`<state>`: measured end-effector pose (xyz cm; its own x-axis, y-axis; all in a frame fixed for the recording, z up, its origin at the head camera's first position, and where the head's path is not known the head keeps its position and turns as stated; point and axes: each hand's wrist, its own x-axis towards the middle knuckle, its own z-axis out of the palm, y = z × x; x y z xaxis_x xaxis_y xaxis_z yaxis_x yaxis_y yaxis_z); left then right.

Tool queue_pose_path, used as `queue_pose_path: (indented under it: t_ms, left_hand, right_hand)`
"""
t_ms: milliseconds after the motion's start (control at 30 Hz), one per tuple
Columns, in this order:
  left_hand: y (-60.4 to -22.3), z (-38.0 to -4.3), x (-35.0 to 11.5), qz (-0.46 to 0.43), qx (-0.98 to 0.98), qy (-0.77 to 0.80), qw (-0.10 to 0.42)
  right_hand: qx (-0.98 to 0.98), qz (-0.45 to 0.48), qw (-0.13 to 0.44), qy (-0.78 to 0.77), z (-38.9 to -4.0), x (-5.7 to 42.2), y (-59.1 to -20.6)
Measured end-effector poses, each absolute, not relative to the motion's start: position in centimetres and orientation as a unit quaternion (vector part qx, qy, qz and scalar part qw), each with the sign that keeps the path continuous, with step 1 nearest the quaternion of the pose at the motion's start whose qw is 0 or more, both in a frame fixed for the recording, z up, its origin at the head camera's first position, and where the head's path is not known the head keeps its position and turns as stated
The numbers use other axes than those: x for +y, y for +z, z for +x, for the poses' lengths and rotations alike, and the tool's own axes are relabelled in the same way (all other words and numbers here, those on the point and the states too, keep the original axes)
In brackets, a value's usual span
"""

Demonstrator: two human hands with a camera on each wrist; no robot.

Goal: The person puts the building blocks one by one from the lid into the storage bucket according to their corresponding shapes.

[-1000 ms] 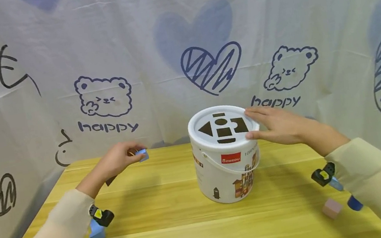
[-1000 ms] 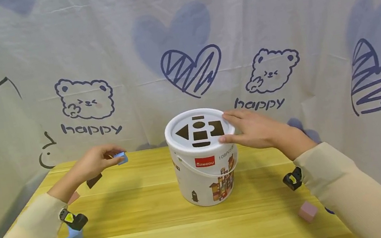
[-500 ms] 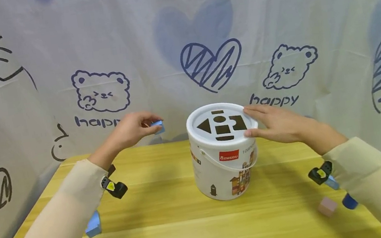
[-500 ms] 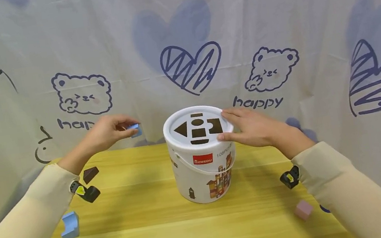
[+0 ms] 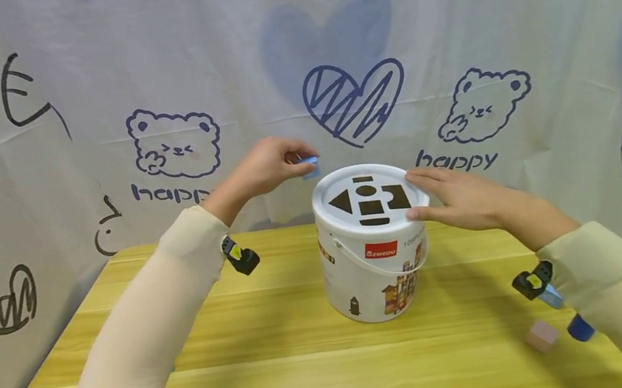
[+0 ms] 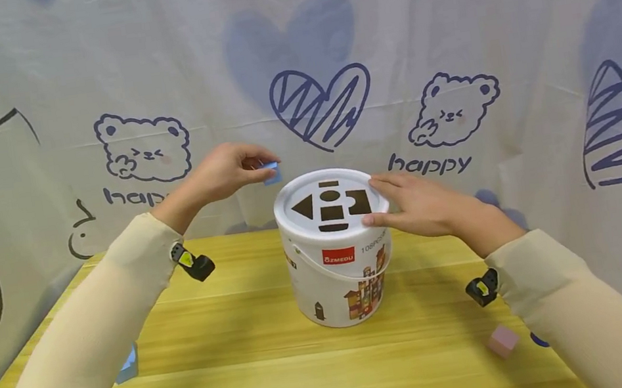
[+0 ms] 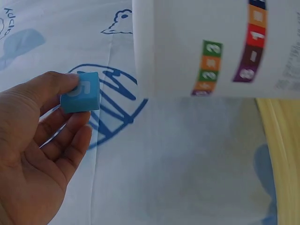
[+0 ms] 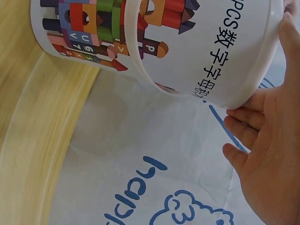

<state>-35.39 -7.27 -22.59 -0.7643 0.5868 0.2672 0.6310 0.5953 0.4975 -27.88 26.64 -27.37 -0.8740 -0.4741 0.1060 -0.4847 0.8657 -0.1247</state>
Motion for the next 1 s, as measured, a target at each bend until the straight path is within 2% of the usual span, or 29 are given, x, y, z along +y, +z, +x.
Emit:
queue_pose_path:
  t_ms: [300, 867, 1000]
  left_hand:
    - [-21.6, -36.5, -3.7, -0.355, -0.893, -0.274, 0.033]
    - [-21.3, -38.3, 1.3, -0.377, -0.899, -0.222, -0.016]
    - [-21.3, -38.5, 2.2, -0.387, -0.901, -0.195, -0.011]
  right_hand:
    - [-0.964, 0.255, 0.041, 0.068, -28.0, 26.6, -27.5]
    - [-0.963, 0.257, 0.038, 0.072, -28.3, 26.7, -27.5]
    - [-0.963, 0.257, 0.038, 0.074, -28.3, 26.7, -27.6]
